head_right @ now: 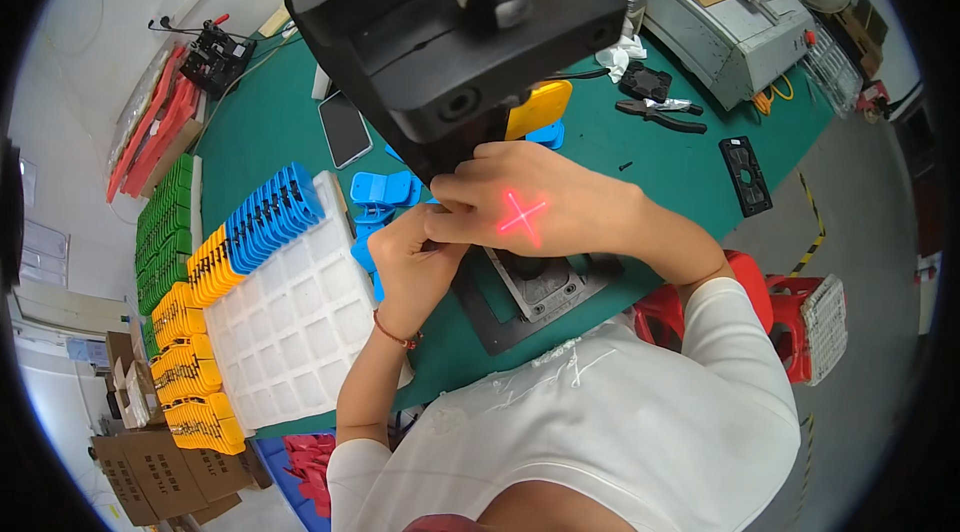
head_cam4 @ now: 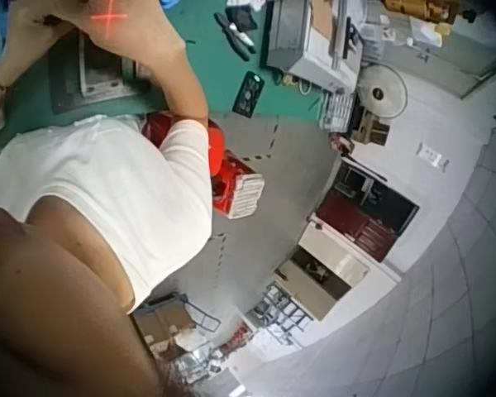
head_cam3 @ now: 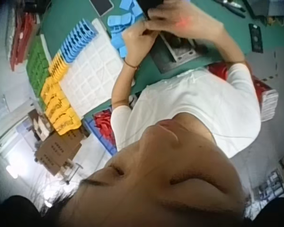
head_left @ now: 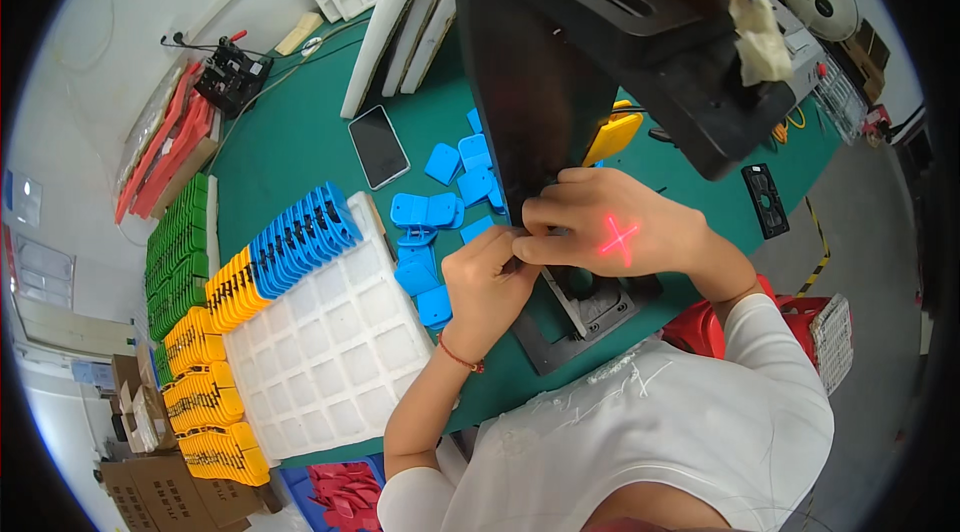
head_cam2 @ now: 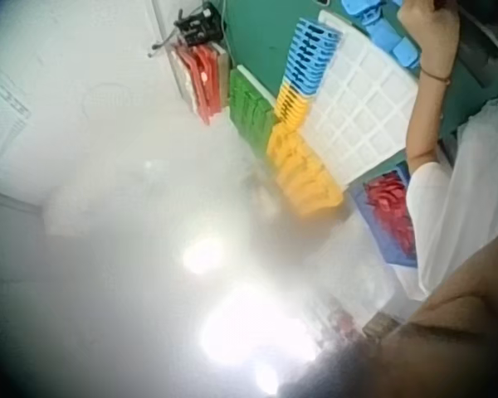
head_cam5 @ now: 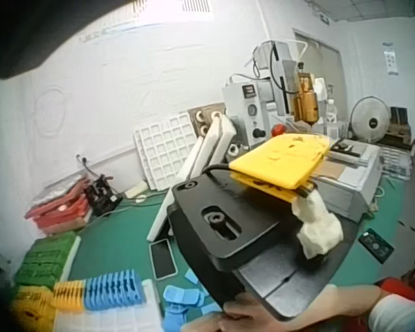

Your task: Assembling and adjusting electronic parts using a hex key and a laser alignment tool on an industrial workbench.

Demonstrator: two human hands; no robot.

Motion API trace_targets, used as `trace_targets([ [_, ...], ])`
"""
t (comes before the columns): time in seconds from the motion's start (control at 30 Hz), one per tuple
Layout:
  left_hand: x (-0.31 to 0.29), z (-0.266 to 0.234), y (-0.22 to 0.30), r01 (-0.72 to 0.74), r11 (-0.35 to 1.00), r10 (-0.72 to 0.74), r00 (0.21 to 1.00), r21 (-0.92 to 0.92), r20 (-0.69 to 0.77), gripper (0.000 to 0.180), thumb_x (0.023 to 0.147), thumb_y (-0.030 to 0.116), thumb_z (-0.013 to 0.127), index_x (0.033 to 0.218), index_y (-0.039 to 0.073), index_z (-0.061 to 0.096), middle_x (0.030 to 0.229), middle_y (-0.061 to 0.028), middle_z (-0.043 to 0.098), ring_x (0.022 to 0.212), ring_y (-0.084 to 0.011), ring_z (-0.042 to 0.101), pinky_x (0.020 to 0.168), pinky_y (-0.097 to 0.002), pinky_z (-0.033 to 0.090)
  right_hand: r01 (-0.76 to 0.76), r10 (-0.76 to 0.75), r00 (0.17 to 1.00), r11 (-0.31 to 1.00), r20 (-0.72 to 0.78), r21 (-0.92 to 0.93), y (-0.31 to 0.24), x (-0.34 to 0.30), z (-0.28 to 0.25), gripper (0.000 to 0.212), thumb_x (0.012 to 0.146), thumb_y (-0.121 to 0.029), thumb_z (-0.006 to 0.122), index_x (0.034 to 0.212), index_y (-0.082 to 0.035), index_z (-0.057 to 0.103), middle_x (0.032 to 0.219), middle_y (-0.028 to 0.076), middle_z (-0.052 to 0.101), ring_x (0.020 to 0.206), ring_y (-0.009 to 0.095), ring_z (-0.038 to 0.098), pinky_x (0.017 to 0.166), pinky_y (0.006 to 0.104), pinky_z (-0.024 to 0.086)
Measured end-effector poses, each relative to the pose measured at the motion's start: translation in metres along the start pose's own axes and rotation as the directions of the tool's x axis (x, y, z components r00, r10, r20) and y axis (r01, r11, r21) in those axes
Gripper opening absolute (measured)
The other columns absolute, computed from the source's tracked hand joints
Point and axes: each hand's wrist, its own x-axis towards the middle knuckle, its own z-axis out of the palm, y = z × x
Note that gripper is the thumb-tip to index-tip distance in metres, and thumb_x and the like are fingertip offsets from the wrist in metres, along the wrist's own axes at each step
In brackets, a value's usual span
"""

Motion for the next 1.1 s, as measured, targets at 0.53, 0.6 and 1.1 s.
trace_targets([
  [0.53, 0.001, 0.0, 0.008, 0.153, 0.988, -0.152, 0.988, 0.017, -0.001, 0.013, 0.065, 0.002, 0.075, 0.073, 0.002, 0.065, 0.058, -0.0073, 0.058, 0.046, -0.0106, 0.051, 0.046, -0.0214, 0.041, 0.152, -0.151, 0.988, 0.987, -0.016, 0.055, 0.011, -0.002, -0.005, 0.015, 0.078, -0.018, 0.056, 0.09, -0.009, 0.056, 0.078, 0.004, 0.051, 0.073, 0.021, 0.056, 0.066, 0.0322, 0.043],
  [0.6, 0.0, 0.002, 0.006, 0.157, 0.987, -0.157, 0.988, 0.019, -0.001, 0.013, 0.064, 0.003, 0.075, 0.073, 0.002, 0.065, 0.057, -0.0073, 0.057, 0.046, -0.0109, 0.051, 0.045, -0.0219, 0.04, 0.145, -0.145, 0.989, 0.988, -0.011, 0.059, 0.012, -0.003, -0.005, 0.015, 0.078, -0.017, 0.056, 0.09, -0.009, 0.057, 0.078, 0.005, 0.052, 0.072, 0.021, 0.056, 0.067, 0.0323, 0.044],
  [1.1, -0.001, 0.004, 0.009, 0.27, 0.963, -0.27, 0.963, -0.01, 0.014, 0.011, 0.068, 0.005, 0.077, 0.075, 0.002, 0.069, 0.051, 0.0014, 0.053, 0.044, -0.0022, 0.043, 0.044, -0.0175, 0.031, -0.116, 0.117, 0.992, 0.993, -0.048, 0.039, 0.01, -0.013, 0.001, 0.02, 0.076, -0.018, 0.064, 0.083, -0.003, 0.054, 0.074, 0.008, 0.055, 0.066, 0.027, 0.06, 0.052, 0.0342, 0.048],
])
